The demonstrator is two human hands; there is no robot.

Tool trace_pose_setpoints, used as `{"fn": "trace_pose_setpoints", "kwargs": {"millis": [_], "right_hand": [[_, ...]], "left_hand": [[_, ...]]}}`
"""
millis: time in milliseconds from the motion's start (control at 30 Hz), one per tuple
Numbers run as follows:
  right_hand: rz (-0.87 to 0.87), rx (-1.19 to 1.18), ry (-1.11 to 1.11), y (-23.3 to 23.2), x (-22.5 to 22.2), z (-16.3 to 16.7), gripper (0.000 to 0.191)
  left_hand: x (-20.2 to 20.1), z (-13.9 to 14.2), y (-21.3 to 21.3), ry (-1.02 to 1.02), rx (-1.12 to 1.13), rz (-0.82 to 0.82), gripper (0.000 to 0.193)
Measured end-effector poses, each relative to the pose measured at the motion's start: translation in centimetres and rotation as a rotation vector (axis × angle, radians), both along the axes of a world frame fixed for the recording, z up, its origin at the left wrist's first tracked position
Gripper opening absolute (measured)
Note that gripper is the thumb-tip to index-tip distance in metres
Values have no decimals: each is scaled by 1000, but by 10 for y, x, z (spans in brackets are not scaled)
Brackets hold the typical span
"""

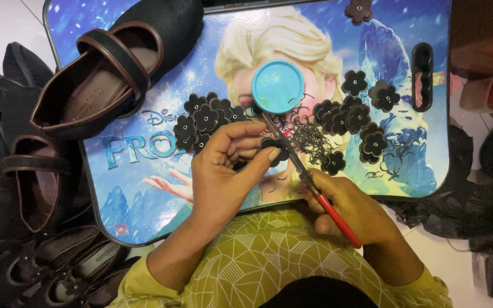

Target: The person sits on the floor with a Frozen-themed lap tray and uses red-handled scissors to trim loose threads and excess fabric from black flower-shaped appliqués for shoes. They handle the pieces one at a time, cutting around each flower and setting trimmed pieces into piles on the tray, with finished shoes stacked around them.

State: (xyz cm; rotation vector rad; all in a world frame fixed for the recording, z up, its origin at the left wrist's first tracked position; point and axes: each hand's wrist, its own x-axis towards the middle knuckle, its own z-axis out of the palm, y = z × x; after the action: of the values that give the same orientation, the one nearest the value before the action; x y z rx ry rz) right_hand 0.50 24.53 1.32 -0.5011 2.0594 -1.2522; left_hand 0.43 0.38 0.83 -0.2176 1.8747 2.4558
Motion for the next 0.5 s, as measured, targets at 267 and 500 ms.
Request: {"fn": "trace_pose_setpoints", "kwargs": {"millis": [267,500], "right_hand": [[-17,-3,-40,1,-1,2,90],[-37,78,-74,6,0,-1,90]], "left_hand": [[-2,-2,-3,-9,38,-15,39],[-2,-3,-4,-47,73,-19,39]]}}
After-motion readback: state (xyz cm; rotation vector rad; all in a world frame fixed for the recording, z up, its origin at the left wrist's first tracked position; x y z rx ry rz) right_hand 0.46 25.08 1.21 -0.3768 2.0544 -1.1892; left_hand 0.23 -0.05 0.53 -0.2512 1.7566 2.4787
